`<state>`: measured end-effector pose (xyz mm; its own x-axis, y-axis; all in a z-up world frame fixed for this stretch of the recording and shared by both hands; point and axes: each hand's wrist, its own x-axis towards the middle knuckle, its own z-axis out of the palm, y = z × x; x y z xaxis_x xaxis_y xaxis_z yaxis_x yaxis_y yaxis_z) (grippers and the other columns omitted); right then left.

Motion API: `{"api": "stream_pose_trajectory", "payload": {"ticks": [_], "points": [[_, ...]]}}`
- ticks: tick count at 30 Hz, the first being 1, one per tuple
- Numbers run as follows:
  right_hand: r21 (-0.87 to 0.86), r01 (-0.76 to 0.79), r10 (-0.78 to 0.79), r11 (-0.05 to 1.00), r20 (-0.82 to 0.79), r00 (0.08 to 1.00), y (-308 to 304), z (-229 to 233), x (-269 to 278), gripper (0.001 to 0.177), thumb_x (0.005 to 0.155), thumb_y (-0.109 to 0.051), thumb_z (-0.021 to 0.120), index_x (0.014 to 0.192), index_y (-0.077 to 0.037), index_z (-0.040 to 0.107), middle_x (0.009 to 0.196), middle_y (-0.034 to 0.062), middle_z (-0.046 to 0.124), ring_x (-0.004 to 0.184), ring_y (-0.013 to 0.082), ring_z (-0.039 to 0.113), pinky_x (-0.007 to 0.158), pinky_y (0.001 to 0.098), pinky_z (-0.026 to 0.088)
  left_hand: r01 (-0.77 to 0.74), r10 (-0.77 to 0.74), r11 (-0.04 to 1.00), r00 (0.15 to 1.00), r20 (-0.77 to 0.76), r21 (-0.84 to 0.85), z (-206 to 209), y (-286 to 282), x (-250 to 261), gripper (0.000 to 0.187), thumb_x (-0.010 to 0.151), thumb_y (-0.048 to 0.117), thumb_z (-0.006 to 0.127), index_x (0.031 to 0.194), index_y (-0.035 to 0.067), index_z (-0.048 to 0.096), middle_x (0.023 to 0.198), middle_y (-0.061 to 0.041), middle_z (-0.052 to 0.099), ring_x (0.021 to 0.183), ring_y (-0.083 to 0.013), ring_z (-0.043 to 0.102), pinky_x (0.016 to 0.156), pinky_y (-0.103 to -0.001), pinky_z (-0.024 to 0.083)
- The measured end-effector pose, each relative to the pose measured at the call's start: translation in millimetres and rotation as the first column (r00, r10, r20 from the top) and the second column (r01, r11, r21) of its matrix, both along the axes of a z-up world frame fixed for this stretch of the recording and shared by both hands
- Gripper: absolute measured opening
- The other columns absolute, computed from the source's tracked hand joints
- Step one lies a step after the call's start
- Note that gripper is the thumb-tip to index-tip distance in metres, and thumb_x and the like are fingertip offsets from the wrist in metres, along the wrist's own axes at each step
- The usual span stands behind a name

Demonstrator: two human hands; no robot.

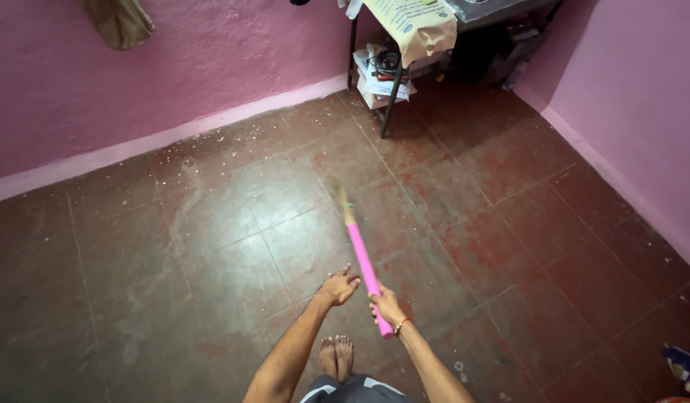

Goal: The person sweeps the tiled floor by hand using a broom, moving dust and debris across the surface while walking around the room.

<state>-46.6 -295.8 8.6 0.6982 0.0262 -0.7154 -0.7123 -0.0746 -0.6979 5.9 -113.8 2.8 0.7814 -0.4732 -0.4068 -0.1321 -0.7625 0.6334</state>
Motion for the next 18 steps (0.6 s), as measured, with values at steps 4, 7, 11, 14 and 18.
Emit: {"api": "stream_pose_trajectory", "payload": {"ticks": [4, 7, 11, 14, 18], "points": [[-0.017, 0.168, -0.168, 0.986, 0.024, 0.986, -14.3, -0.2, -15.9, 0.053, 0.096, -0.014, 0.062, 0.147, -0.023, 0.053, 0.067, 0.0005, 0.056, 0.048, 0.0112, 0.053, 0.037, 0.0315, 0.049, -0.052, 0.052, 0.999, 0.998, -0.041, 0.000, -9.5, 11.2, -12.8, 0.058, 0.102, 0.052, 0.035, 0.150, 0.023, 0.048, 0.168, -0.016, 0.024, 0.152, -0.0363, 0.029, 0.122, -0.063, 0.024], [-0.040, 0.237, -0.238, 0.971, -0.013, 0.971, -15.9, 2.2, -27.7, 0.031, 0.097, -0.012, 0.059, 0.128, -0.011, 0.059, 0.064, 0.0044, 0.050, 0.046, 0.0155, 0.051, 0.035, 0.0347, 0.047, -0.063, 0.066, 0.997, 0.996, -0.056, 0.046, -16.1, 25.3, -19.0, 0.060, 0.102, 0.052, 0.035, 0.154, 0.023, 0.045, 0.168, -0.016, 0.023, 0.153, -0.0362, 0.028, 0.122, -0.063, 0.023], [-0.105, 0.209, -0.214, 0.972, -0.029, 0.977, 8.9, 2.7, -45.3, 0.018, 0.099, -0.011, 0.055, 0.117, -0.006, 0.054, 0.065, 0.0076, 0.053, 0.046, 0.0196, 0.054, 0.035, 0.0384, 0.049, -0.069, 0.073, 0.995, 0.996, -0.055, 0.077, -17.2, 45.3, -25.3, 0.061, 0.103, 0.053, 0.033, 0.155, 0.023, 0.042, 0.169, -0.016, 0.022, 0.153, -0.0369, 0.028, 0.122, -0.062, 0.024], [-0.078, 0.242, -0.250, 0.967, -0.103, 0.963, 46.8, -1.3, -58.7, 0.020, 0.098, -0.010, 0.053, 0.117, -0.005, 0.055, 0.067, 0.0057, 0.051, 0.047, 0.0192, 0.055, 0.035, 0.0390, 0.050, -0.090, 0.097, 0.993, 0.992, -0.085, 0.080, -16.3, 63.5, -30.4, 0.061, 0.102, 0.051, 0.034, 0.156, 0.024, 0.040, 0.169, -0.015, 0.021, 0.153, -0.0363, 0.028, 0.123, -0.061, 0.023], [-0.020, 0.187, -0.188, 0.982, -0.157, 0.970, 116.2, -6.6, -66.6, 0.025, 0.094, -0.009, 0.050, 0.118, -0.014, 0.055, 0.068, 0.0056, 0.051, 0.048, 0.0194, 0.054, 0.036, 0.0399, 0.049, -0.088, 0.096, 0.992, 0.991, -0.093, 0.091, -11.7, 93.9, -36.0, 0.060, 0.103, 0.051, 0.034, 0.157, 0.024, 0.040, 0.169, -0.016, 0.022, 0.152, -0.0375, 0.029, 0.123, -0.062, 0.023]]}}
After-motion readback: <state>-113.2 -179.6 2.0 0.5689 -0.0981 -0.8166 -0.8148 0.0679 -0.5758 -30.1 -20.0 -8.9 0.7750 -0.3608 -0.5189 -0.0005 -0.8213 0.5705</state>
